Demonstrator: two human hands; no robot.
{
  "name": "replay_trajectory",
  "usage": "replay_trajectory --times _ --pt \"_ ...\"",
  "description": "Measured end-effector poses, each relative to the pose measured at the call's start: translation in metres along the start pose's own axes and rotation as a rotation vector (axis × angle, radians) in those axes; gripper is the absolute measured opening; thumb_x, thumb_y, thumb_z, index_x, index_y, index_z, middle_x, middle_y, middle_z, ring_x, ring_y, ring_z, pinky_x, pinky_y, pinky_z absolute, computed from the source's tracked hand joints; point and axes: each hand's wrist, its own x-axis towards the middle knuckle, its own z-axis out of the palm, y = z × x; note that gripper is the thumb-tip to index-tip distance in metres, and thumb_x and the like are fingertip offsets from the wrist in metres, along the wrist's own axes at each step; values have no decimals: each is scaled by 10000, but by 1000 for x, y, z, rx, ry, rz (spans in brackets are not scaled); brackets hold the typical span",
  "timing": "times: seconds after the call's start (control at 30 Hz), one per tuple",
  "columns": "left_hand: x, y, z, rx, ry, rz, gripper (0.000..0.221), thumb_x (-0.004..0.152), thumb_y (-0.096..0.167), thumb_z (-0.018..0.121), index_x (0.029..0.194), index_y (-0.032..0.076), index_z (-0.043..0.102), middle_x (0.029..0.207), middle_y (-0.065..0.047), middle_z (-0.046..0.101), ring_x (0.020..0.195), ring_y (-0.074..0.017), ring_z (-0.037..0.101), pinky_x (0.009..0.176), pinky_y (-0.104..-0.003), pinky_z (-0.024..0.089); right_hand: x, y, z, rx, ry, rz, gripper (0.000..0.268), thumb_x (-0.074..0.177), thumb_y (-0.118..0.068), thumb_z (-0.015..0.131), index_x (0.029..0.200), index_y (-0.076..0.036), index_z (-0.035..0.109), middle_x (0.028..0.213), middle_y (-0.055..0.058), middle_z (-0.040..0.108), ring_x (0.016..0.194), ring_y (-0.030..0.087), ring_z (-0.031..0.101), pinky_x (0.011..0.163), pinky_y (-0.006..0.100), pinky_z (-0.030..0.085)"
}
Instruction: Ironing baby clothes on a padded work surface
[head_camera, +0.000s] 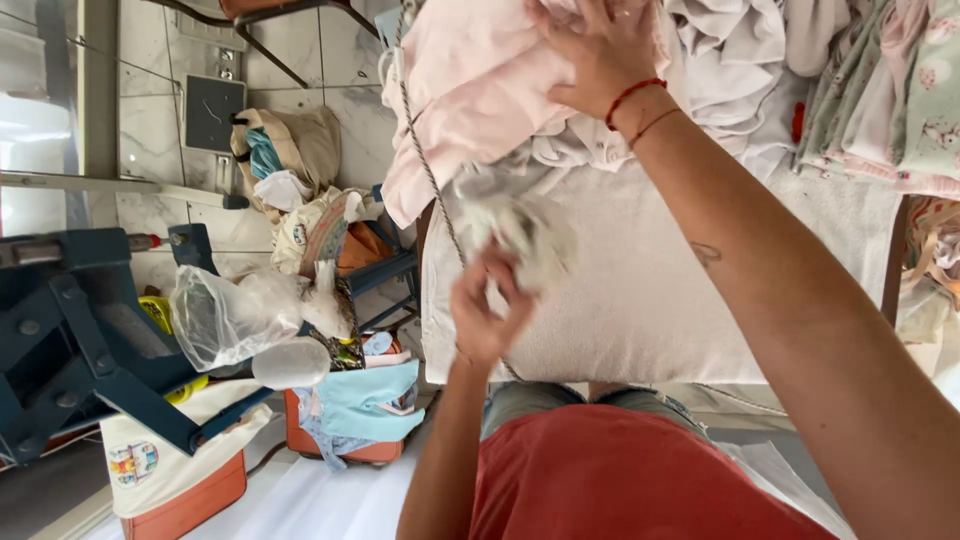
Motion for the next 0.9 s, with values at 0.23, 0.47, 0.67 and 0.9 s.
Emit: replay_trajectory --times 0.23,0.47,0.67,0.9 --pt "-83 -46 15 228 -314 -160 166 619 -62 486 622 88 413 654 -21 438 625 -157 421 524 -253 367 -55 -28 -23 352 4 65 482 874 -144 596 1326 -69 446 1389 150 74 1277 326 54 983 622 160" --pt "-125 -100 8 712 -438 -433 259 642 148 592 891 187 530 743 -115 531 677 -356 572 666 -455 466 -221 0 43 754 -60 526 165 849 -238 583 983 -151 622 893 49 626 864 191 584 809 332 443" --pt "-112 -123 4 938 -373 -896 433 631 374 612 975 199 416 983 -86 504 912 -319 548 802 -402 433 -250 -31 56 801 -438 656 338 777 -389 590 1000 -135 597 908 99 631 881 249 584 812 379 440" --pt "-92 -74 31 481 -452 -215 166 770 135 572 872 116 442 959 -101 526 882 -331 535 726 -393 431 -210 -79 21 332 -338 -80 687 609 123 539 1179 -242 425 1434 85 71 1289 404 71 957 589 220"
